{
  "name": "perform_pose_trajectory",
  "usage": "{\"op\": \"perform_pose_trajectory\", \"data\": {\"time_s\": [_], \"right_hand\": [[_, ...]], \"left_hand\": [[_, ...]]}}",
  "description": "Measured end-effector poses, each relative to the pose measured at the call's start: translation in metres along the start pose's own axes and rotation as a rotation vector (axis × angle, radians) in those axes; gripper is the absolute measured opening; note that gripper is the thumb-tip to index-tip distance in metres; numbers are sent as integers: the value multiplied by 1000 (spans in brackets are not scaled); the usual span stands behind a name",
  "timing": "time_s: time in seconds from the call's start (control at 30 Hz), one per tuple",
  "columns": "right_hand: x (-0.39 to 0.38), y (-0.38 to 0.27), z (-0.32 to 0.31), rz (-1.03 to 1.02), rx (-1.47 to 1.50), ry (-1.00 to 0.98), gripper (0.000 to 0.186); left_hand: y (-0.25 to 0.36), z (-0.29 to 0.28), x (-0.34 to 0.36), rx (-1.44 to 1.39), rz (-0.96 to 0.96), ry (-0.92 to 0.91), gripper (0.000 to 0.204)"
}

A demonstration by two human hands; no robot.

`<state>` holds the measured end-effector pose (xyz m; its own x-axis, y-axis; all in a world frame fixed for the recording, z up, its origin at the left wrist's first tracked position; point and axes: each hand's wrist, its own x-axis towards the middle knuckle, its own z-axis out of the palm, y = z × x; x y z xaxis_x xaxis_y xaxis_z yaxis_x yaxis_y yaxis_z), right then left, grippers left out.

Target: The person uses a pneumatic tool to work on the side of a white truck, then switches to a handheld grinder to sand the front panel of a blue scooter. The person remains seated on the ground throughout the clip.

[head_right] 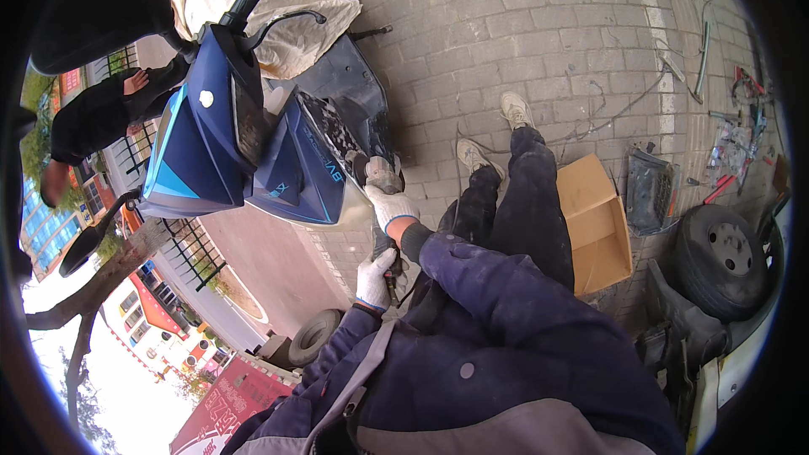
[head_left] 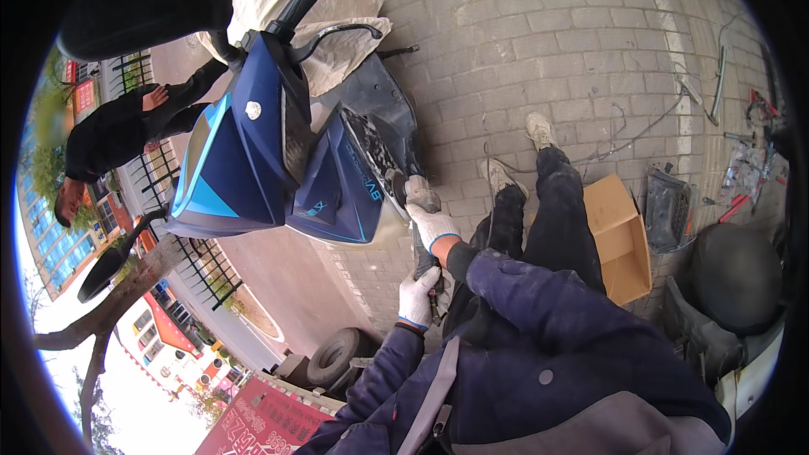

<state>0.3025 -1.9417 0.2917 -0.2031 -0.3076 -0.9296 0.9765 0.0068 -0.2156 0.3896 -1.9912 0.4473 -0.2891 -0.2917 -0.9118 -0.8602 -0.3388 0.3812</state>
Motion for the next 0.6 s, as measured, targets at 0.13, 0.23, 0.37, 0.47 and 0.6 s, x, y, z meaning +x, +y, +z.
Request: {"op": "perform_pose_trajectory", "data": {"time_s": [0.13,0.23,0.37,0.47,0.6], "right_hand": [[-5,-7,-2,6,-83,26,98],[-19,-12,-12,43,-95,32,95],[-23,-20,-17,131,331,-118,84],[-14,-24,-17,69,333,-174,83],[-8,-24,-20,53,230,-142,84]], "left_hand": [[0,4,4,-73,-49,-35,36],[0,16,-6,-76,-131,22,28],[17,25,-3,127,-57,93,27],[30,32,-2,249,-37,101,32],[34,51,-14,144,-88,119,32]]}}
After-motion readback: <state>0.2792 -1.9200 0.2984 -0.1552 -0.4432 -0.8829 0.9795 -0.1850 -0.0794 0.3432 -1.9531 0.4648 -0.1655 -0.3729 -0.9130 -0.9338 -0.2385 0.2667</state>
